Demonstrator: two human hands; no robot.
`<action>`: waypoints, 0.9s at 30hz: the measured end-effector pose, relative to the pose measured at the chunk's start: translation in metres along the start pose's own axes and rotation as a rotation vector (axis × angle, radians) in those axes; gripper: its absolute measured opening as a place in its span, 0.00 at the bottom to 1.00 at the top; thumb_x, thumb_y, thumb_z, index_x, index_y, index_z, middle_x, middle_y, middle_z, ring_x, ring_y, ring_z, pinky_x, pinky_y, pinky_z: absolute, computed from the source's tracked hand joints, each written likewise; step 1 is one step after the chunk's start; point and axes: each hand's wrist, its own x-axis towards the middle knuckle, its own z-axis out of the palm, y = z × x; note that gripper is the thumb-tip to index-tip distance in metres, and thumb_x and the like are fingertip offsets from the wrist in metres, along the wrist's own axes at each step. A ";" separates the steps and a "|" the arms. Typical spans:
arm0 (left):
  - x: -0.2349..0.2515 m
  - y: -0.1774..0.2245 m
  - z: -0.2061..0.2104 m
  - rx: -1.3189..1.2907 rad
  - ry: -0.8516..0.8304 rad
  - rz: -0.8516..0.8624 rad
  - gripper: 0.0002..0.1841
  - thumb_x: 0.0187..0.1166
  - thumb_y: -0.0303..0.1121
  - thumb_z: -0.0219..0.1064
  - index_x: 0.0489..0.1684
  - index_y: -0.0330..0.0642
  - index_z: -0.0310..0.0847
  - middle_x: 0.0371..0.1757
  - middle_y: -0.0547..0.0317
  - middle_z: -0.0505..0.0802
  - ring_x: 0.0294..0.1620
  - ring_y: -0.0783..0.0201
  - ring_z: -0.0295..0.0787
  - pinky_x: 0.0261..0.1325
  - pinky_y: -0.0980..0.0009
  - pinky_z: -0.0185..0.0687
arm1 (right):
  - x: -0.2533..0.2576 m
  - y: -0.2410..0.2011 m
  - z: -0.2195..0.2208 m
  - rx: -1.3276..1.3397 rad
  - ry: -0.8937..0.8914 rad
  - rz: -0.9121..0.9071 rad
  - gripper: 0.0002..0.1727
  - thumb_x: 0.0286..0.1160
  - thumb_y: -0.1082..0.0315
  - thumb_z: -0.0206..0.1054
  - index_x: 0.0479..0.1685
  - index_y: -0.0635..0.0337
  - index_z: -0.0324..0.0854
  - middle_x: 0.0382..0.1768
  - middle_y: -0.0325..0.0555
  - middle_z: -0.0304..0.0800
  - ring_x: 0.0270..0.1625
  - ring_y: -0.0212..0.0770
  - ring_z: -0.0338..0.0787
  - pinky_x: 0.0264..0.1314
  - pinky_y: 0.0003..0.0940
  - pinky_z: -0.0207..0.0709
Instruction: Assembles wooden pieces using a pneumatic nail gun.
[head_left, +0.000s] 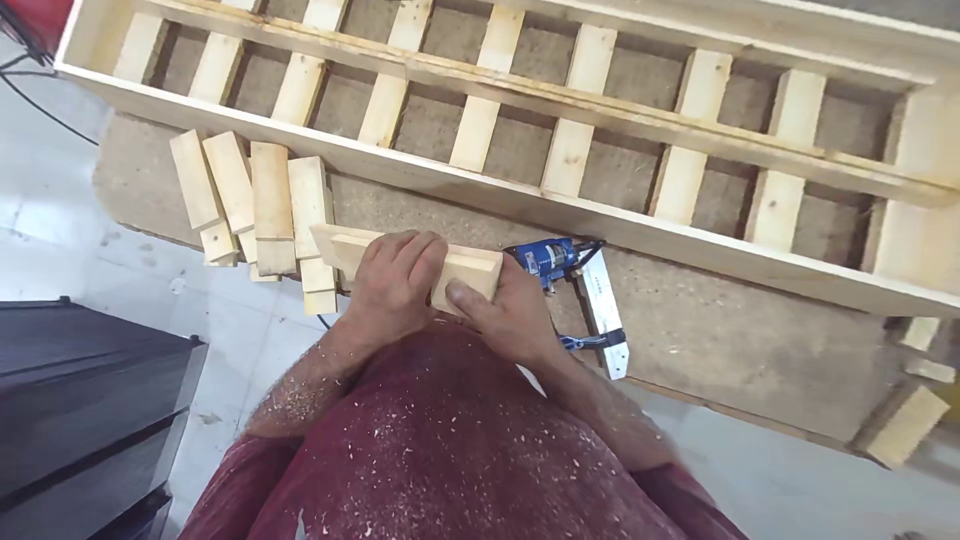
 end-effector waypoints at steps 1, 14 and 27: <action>0.001 -0.001 0.000 0.016 -0.046 -0.008 0.35 0.58 0.51 0.83 0.64 0.41 0.82 0.64 0.49 0.92 0.66 0.48 0.89 0.68 0.48 0.82 | 0.005 0.007 0.002 0.041 0.016 -0.009 0.26 0.70 0.46 0.73 0.56 0.58 0.82 0.39 0.34 0.95 0.42 0.25 0.94 0.47 0.30 0.91; -0.060 -0.059 -0.074 -0.040 -0.238 -0.045 0.42 0.62 0.64 0.77 0.69 0.41 0.79 0.66 0.46 0.90 0.65 0.50 0.86 0.72 0.48 0.74 | 0.000 0.078 -0.038 0.738 -0.149 -0.097 0.22 0.69 0.53 0.78 0.58 0.52 0.83 0.46 0.37 0.96 0.48 0.35 0.96 0.54 0.37 0.92; -0.071 -0.068 -0.070 -0.050 -0.310 -0.088 0.38 0.64 0.59 0.78 0.66 0.39 0.77 0.69 0.46 0.88 0.74 0.46 0.82 0.82 0.39 0.64 | -0.004 0.085 -0.025 0.688 -0.149 -0.127 0.20 0.71 0.57 0.77 0.58 0.54 0.82 0.46 0.36 0.97 0.47 0.34 0.96 0.53 0.36 0.92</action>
